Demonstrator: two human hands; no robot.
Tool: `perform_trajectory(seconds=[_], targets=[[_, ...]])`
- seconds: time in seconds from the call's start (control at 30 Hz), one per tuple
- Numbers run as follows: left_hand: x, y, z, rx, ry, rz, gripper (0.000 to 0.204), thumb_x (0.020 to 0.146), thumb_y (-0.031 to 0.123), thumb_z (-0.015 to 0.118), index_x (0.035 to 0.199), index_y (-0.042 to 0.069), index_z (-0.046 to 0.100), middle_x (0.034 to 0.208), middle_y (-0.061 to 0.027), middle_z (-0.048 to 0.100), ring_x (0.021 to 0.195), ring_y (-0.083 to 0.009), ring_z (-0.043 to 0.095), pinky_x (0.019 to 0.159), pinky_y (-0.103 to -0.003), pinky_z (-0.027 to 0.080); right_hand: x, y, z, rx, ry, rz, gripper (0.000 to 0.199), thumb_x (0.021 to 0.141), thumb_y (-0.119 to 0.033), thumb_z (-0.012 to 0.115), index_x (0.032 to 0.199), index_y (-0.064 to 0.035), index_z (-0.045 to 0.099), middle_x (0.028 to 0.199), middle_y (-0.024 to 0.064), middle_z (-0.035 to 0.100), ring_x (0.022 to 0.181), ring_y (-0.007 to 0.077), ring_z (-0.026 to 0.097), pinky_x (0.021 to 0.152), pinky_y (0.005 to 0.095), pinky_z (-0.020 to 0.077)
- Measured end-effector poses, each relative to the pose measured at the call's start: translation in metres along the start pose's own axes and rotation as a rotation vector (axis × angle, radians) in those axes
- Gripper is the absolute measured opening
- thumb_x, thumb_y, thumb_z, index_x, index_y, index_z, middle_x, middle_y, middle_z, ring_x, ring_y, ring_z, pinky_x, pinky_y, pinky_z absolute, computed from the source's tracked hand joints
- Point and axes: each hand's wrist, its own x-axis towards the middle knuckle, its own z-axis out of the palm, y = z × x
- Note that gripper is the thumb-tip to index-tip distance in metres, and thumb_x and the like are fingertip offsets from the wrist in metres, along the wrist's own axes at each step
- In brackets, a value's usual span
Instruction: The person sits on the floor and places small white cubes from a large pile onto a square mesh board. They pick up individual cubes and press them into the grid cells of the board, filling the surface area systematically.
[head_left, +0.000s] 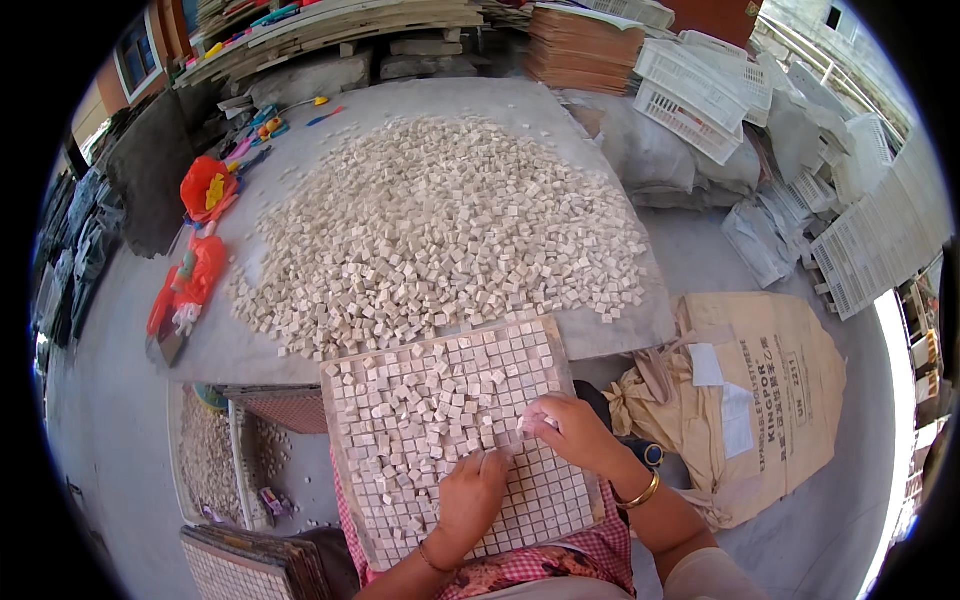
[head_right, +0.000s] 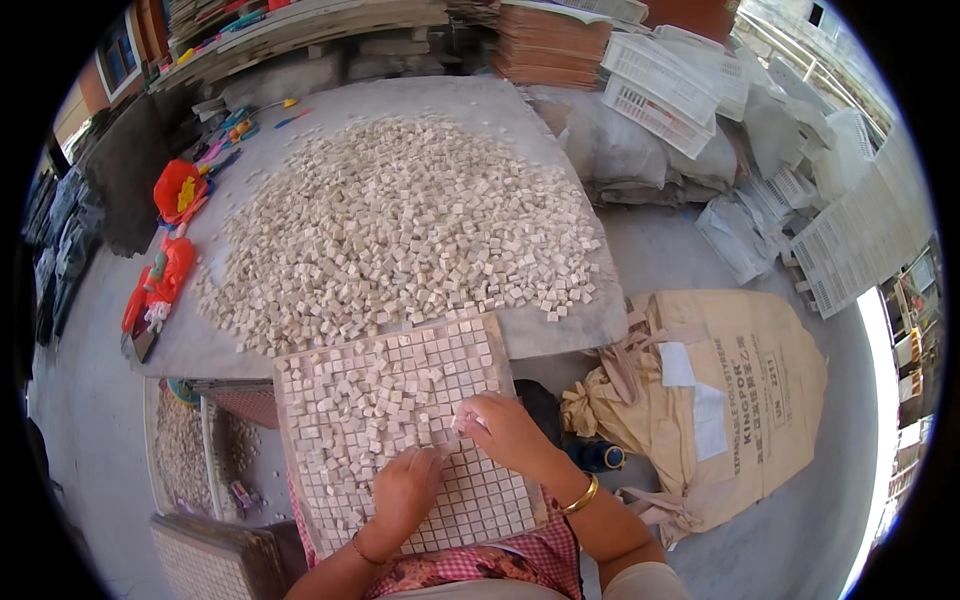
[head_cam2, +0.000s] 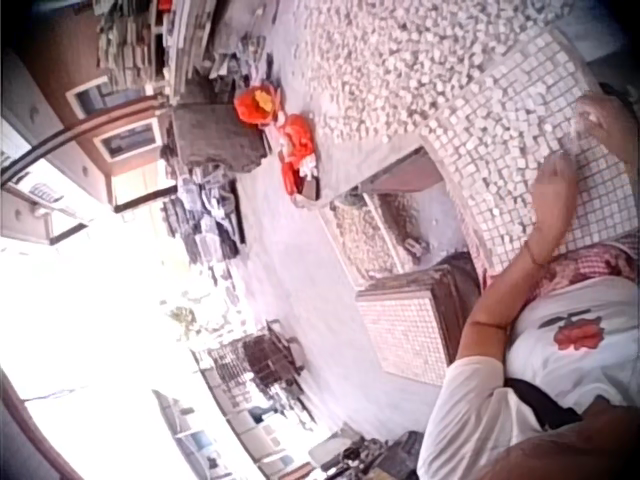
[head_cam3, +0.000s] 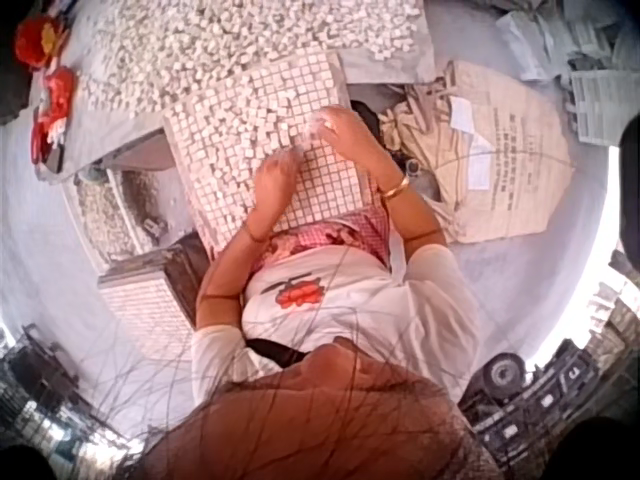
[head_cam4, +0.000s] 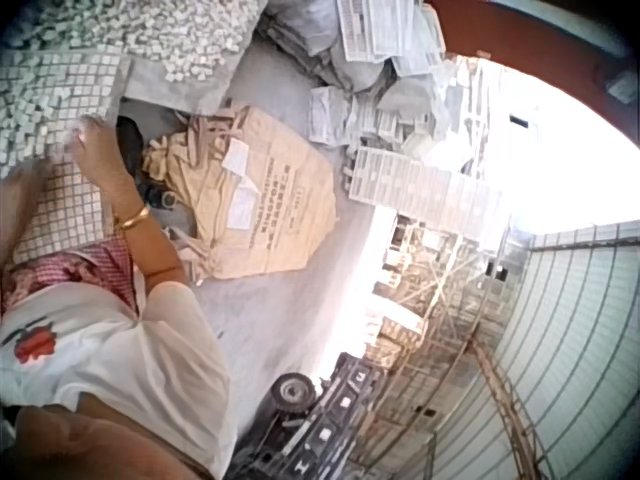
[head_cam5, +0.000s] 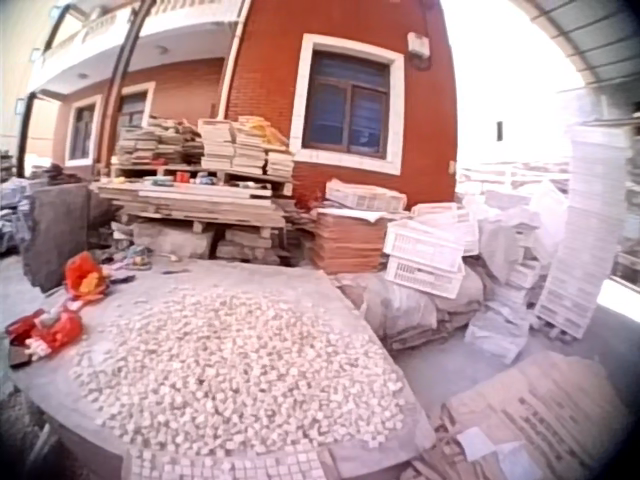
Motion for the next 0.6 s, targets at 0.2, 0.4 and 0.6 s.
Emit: perform_trajectory(seconds=[0.2,0.4,0.6], targets=[[0.013,-0.008,0.004,-0.047,0.018,-0.036,0.009,0.081,0.012,0.065,0.089,0.007,0.061,0.072,-0.0076,0.056,0.065,-0.0271,0.059,0.053,-0.037,0.047,0.002,0.01,-0.002,0.02,-0.026,-0.008,0.017,0.081,-0.015,0.069,0.09,-0.0017,0.063,0.081,0.0123,0.064,0.072,0.0265,0.061,0.068,0.0345,0.0487],[0.017,-0.007,0.01,0.037,-0.016,-0.001,0.012,0.08,0.012,0.067,0.09,0.008,0.063,0.07,-0.0071,0.056,0.063,-0.0265,0.058,0.052,-0.037,0.047,0.005,0.009,0.0,0.02,-0.007,0.021,0.015,0.077,-0.014,0.071,0.086,-0.0023,0.066,0.079,0.0119,0.065,0.073,0.027,0.062,0.069,0.0336,0.0486],[0.014,-0.007,0.008,0.023,-0.025,-0.016,0.015,0.079,0.01,0.067,0.093,0.009,0.064,0.07,-0.0068,0.056,0.062,-0.0254,0.058,0.052,-0.037,0.047,0.011,0.016,-0.004,0.177,-0.074,0.065,0.014,0.077,-0.013,0.07,0.084,-0.0024,0.066,0.077,0.0122,0.065,0.075,0.0282,0.062,0.07,0.0353,0.0487]])
